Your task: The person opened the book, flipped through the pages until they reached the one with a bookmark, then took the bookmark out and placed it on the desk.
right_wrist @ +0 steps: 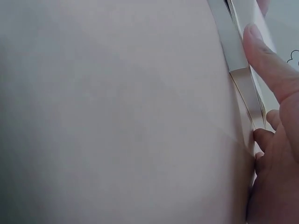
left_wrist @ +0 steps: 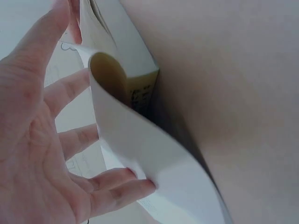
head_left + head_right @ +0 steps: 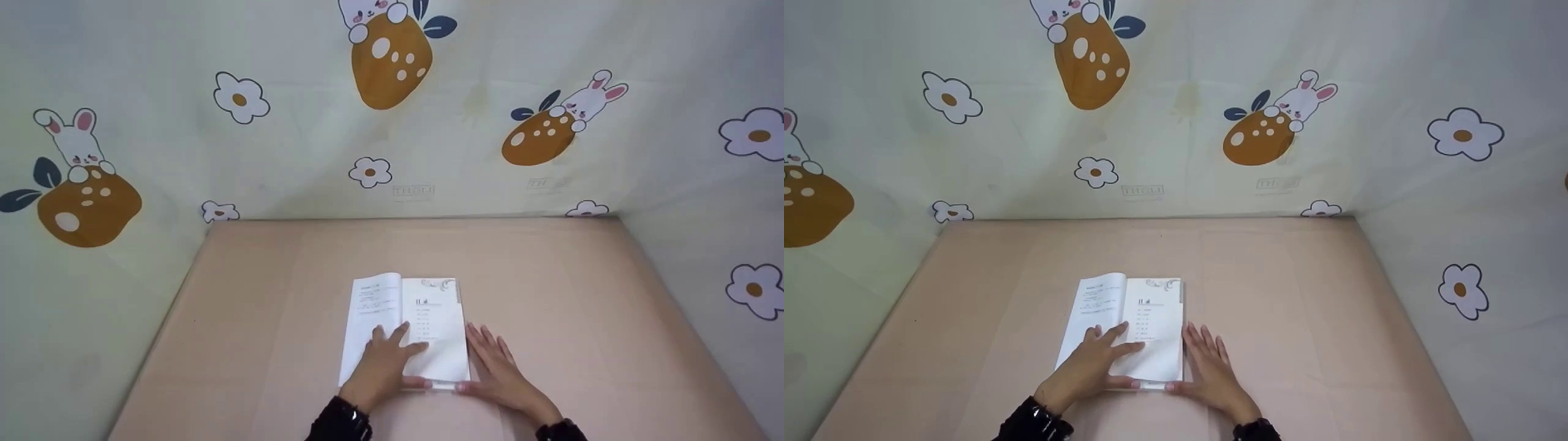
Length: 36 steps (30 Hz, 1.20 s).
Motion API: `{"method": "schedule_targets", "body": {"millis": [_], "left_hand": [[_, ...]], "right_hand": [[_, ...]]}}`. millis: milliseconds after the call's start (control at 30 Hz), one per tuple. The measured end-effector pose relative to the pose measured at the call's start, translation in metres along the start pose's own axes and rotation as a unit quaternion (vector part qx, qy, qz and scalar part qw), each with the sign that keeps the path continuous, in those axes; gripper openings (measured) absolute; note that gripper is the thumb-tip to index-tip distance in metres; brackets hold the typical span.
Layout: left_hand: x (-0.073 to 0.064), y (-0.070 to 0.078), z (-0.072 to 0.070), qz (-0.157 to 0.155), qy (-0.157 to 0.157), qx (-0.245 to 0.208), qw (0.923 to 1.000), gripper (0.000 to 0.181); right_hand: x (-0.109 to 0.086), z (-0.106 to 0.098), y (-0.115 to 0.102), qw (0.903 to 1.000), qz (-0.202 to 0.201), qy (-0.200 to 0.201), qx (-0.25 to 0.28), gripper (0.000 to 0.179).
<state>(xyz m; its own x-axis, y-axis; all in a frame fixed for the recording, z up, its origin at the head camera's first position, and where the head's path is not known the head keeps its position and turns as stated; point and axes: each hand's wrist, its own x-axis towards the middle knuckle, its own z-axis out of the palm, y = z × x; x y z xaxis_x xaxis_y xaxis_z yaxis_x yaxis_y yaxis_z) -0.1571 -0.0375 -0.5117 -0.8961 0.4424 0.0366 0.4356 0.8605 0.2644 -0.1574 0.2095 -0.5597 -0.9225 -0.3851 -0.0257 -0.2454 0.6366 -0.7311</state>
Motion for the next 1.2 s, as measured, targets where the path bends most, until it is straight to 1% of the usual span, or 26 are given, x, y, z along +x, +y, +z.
{"method": "schedule_targets", "body": {"millis": [133, 367, 433, 600, 667, 767, 833, 933, 1033, 1200], "left_hand": [[0.001, -0.003, -0.002, 0.001, -0.004, -0.006, 1.0, 0.062], [0.003, -0.006, 0.0, -0.012, 0.013, -0.044, 0.9989, 0.044], [0.003, -0.005, 0.001, -0.014, 0.013, -0.043, 0.9989, 0.042], [0.003, -0.003, 0.002, -0.042, 0.008, -0.053, 0.9977, 0.047], [0.002, -0.003, 0.002, -0.051, 0.016, -0.064, 0.9965, 0.046], [0.001, -0.003, 0.003, -0.057, 0.031, -0.072, 0.9953, 0.044], [0.001, -0.003, 0.004, -0.063, 0.044, -0.072, 0.9944, 0.043], [0.0, -0.005, 0.003, -0.082, 0.054, -0.07, 0.9927, 0.043], [-0.003, -0.006, 0.002, -0.1, 0.052, -0.07, 0.9911, 0.043], [-0.007, -0.008, 0.001, -0.119, 0.054, -0.07, 0.989, 0.044]], "right_hand": [[0.001, 0.0, 0.001, 0.9999, -0.002, -0.002, 0.011, 0.095], [0.002, 0.001, 0.0, 0.9999, -0.003, -0.004, 0.014, 0.091], [0.002, 0.001, 0.001, 0.9999, -0.001, -0.005, 0.01, 0.091], [0.001, 0.001, 0.002, 0.9999, -0.001, -0.002, 0.013, 0.091], [0.001, 0.001, 0.002, 0.9999, -0.001, 0.0, 0.013, 0.091], [0.001, 0.0, 0.001, 1.0, 0.001, -0.002, 0.007, 0.092], [0.001, 0.0, 0.001, 1.0, 0.002, -0.004, 0.005, 0.092], [0.001, 0.0, 0.001, 0.9999, 0.002, -0.009, 0.006, 0.092], [0.0, -0.001, 0.002, 0.9999, 0.001, -0.013, 0.003, 0.093], [0.0, -0.001, 0.002, 0.9999, 0.001, -0.014, 0.006, 0.093]]}}
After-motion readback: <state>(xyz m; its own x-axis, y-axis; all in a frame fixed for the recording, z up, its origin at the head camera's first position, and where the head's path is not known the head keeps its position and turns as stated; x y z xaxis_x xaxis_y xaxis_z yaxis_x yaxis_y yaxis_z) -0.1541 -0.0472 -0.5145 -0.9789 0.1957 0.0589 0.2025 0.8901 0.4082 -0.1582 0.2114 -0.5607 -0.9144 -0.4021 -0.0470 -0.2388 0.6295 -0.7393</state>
